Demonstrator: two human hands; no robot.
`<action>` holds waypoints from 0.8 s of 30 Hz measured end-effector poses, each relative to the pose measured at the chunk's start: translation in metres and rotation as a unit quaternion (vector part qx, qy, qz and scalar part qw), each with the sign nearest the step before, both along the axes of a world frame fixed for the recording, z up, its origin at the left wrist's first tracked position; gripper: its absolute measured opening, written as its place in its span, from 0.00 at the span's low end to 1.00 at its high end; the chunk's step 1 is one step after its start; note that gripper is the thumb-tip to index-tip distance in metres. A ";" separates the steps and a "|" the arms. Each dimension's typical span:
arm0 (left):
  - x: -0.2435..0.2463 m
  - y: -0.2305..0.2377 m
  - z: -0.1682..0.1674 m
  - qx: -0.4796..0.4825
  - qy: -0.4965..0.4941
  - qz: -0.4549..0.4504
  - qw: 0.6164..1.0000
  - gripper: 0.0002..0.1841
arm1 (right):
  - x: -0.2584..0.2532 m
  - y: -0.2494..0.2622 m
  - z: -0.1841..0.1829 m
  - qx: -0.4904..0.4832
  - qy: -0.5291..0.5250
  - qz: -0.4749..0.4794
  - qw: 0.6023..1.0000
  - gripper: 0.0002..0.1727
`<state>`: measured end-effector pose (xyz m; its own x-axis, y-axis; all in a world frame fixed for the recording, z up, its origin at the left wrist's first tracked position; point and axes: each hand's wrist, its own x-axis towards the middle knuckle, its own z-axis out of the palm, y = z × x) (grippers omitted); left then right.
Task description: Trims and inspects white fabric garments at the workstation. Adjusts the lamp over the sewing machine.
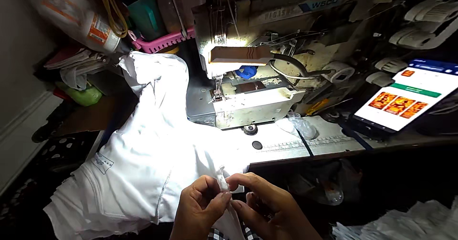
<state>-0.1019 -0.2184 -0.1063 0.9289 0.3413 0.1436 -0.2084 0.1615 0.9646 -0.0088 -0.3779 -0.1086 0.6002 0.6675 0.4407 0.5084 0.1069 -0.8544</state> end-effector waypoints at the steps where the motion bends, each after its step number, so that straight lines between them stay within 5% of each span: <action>1: 0.000 0.001 -0.001 -0.009 0.002 0.000 1.000 0.03 | 0.001 0.001 -0.001 -0.001 0.004 0.003 1.000 0.15; 12: -0.004 0.014 -0.003 -0.008 -0.013 -0.023 1.000 0.04 | 0.018 0.002 -0.026 -0.022 -0.036 -0.131 0.990 0.08; 16: -0.002 0.019 -0.005 -0.030 -0.013 -0.004 0.999 0.06 | 0.019 -0.009 -0.005 -0.011 0.053 -0.077 0.996 0.09; 19: 0.004 0.011 -0.008 -0.062 -0.021 -0.050 0.997 0.06 | 0.004 0.004 0.005 -0.005 -0.007 -0.026 1.000 0.10; 24: 0.007 0.013 -0.021 -0.075 -0.045 -0.099 0.991 0.06 | -0.004 0.015 0.004 -0.024 -0.067 -0.081 0.994 0.07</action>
